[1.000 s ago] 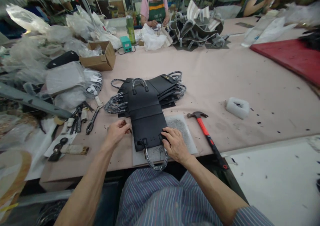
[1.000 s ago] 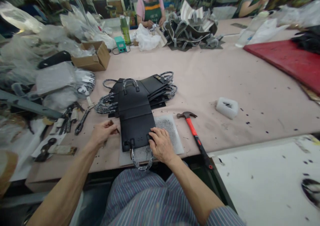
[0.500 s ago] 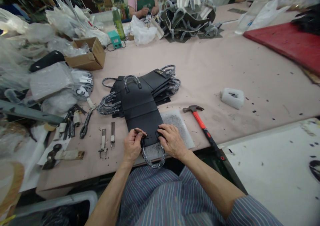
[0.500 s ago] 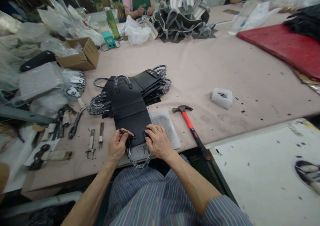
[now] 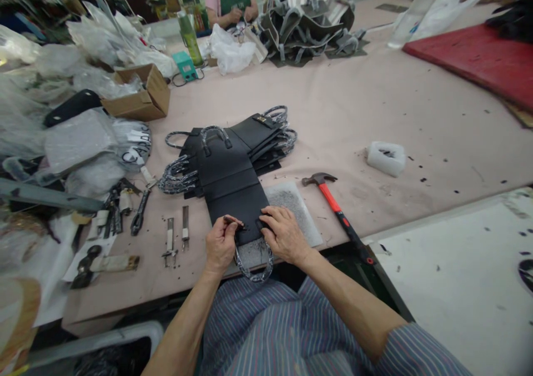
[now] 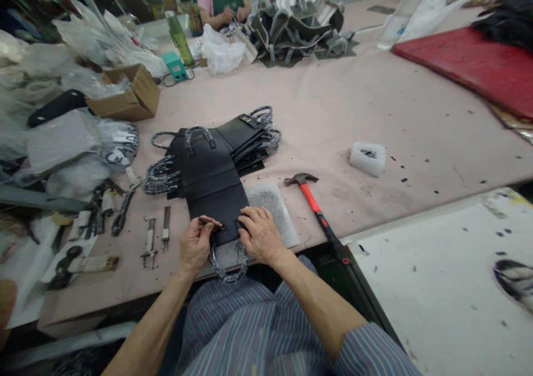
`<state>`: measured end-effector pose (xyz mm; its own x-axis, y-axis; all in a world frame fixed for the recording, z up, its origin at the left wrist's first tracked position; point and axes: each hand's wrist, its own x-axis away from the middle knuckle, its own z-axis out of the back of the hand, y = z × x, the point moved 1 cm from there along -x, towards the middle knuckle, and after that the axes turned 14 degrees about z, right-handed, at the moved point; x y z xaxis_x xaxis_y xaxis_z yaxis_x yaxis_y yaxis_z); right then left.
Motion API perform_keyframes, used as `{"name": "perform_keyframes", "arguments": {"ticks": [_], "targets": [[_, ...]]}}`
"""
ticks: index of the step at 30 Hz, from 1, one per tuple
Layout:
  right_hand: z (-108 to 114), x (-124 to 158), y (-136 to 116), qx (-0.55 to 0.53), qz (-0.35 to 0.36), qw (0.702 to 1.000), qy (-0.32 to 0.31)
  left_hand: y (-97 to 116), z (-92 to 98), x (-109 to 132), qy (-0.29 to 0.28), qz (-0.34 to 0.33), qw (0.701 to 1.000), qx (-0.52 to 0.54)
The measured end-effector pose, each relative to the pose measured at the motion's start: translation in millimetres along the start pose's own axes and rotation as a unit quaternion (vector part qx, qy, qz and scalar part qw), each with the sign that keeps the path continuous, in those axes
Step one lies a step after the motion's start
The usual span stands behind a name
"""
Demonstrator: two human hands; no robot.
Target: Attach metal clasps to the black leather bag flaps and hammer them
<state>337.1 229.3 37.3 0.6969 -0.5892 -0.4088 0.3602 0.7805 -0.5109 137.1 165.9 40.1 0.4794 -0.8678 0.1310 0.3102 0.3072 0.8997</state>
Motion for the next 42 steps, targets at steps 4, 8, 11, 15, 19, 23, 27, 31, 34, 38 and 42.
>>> {"name": "perform_keyframes", "arguments": {"ticks": [4,8,11,15,19,23,27,31,34,38,42], "targets": [[-1.9,0.2,1.1,-0.017,0.006,1.000,0.015,2.1,-2.5,-3.3,-0.007,-0.053,0.998,-0.042],[3.6,3.2,9.1,-0.055,0.013,0.996,0.065,5.2,-4.4,-6.2,-0.019,-0.093,0.992,-0.078],[26.5,13.9,26.3,0.011,-0.051,0.993,0.109,6.1,-5.1,-5.3,-0.010,-0.101,0.990,-0.096],[71.0,42.1,61.5,0.139,-0.262,0.954,0.038,2.6,-6.6,-2.0,0.007,-0.117,0.987,-0.108],[98.5,61.2,88.0,0.045,-0.449,0.892,-0.009,-2.2,-8.1,0.3,-0.008,-0.148,0.983,-0.107],[106.8,47.1,84.8,-0.065,-0.463,0.884,-0.009,-3.2,-8.0,1.3,-0.016,-0.158,0.982,-0.098],[112.1,19.9,46.8,-0.165,-0.439,0.883,-0.006,-3.0,-7.8,1.4,-0.018,-0.158,0.982,-0.098],[117.3,-3.2,-8.5,-0.113,-0.251,0.960,0.045,-6.2,-8.1,0.0,-0.022,-0.158,0.982,-0.099],[116.7,-15.9,-39.8,0.034,-0.066,0.997,-0.021,-10.1,-8.8,-1.5,-0.013,-0.154,0.983,-0.101],[131.1,-36.0,-59.4,0.139,0.020,0.977,-0.158,-12.7,-10.0,-1.7,-0.006,-0.152,0.983,-0.102],[163.3,-58.8,-76.1,0.074,0.030,0.995,0.065,-11.7,-10.0,-0.7,-0.025,-0.143,0.985,-0.097]]}}
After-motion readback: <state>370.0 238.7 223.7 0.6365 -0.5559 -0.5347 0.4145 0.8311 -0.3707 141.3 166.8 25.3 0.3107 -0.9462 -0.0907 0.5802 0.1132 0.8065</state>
